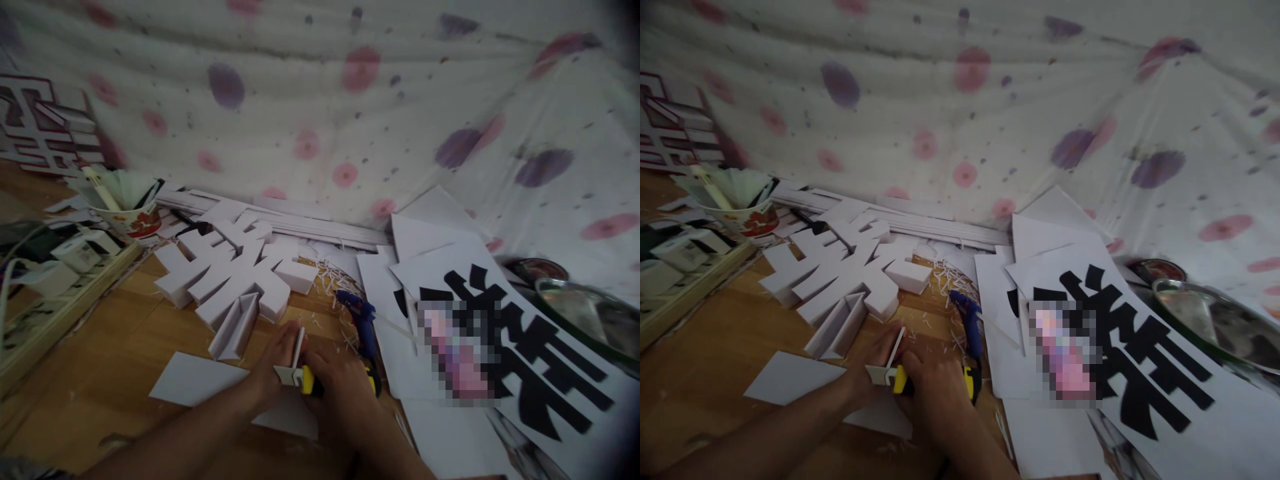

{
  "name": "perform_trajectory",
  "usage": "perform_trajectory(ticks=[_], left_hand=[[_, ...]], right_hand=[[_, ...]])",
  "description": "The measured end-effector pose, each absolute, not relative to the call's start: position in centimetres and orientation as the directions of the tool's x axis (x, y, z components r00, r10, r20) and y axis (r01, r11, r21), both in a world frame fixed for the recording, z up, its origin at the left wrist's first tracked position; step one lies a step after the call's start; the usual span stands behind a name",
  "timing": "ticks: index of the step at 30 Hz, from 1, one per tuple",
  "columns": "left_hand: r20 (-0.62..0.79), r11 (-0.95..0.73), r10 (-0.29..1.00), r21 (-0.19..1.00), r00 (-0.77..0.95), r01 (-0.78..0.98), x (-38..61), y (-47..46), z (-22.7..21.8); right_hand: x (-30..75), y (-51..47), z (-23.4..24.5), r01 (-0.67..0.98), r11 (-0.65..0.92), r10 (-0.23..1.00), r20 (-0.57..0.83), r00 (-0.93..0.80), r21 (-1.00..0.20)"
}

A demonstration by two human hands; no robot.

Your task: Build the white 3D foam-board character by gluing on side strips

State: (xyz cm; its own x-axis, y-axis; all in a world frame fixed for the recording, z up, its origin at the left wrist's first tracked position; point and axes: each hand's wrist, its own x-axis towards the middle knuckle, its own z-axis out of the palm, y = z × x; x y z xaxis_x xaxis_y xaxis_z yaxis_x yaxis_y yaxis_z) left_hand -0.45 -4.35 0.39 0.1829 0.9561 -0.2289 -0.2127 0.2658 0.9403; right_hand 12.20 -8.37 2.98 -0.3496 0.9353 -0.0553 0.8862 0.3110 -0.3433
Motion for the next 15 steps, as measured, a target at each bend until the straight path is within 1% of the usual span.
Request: perform_trajectory(ticks=[4,8,10,12,15], left_hand=[[-0.264,0.287,0.955,0.937,0.132,-0.201,-0.5,-4.4,0.9],[-0.34,0.357,0.934,0.912,0.114,-0.205,-0.4,-4.6,1.0],[-0.349,0.367,0.93,0.905,0.115,-0.217,-0.4,-4.6,0.7],[-0.317,0.343,0.937,0.914,0.146,-0.217,-0.7,-4.6,0.2],[-0.234,0.285,0.944,0.935,0.234,-0.212,-1.4,-4.5,-0.5]], right_hand=[[12.2,-8.4,3.0,0.886,0.314,0.934,-0.056,-0.353,-0.341],[12.2,-8.4,3.3,0.892,0.308,0.931,-0.09,-0.355,-0.331],[12.2,-8.3,3.3,0.893,0.304,0.931,-0.098,-0.353,-0.332],[12.2,-8.3,3.3,0.891,0.306,0.931,-0.093,-0.354,-0.335],[12.3,-8.3,3.3,0.886,0.318,0.929,-0.076,-0.362,-0.336]])
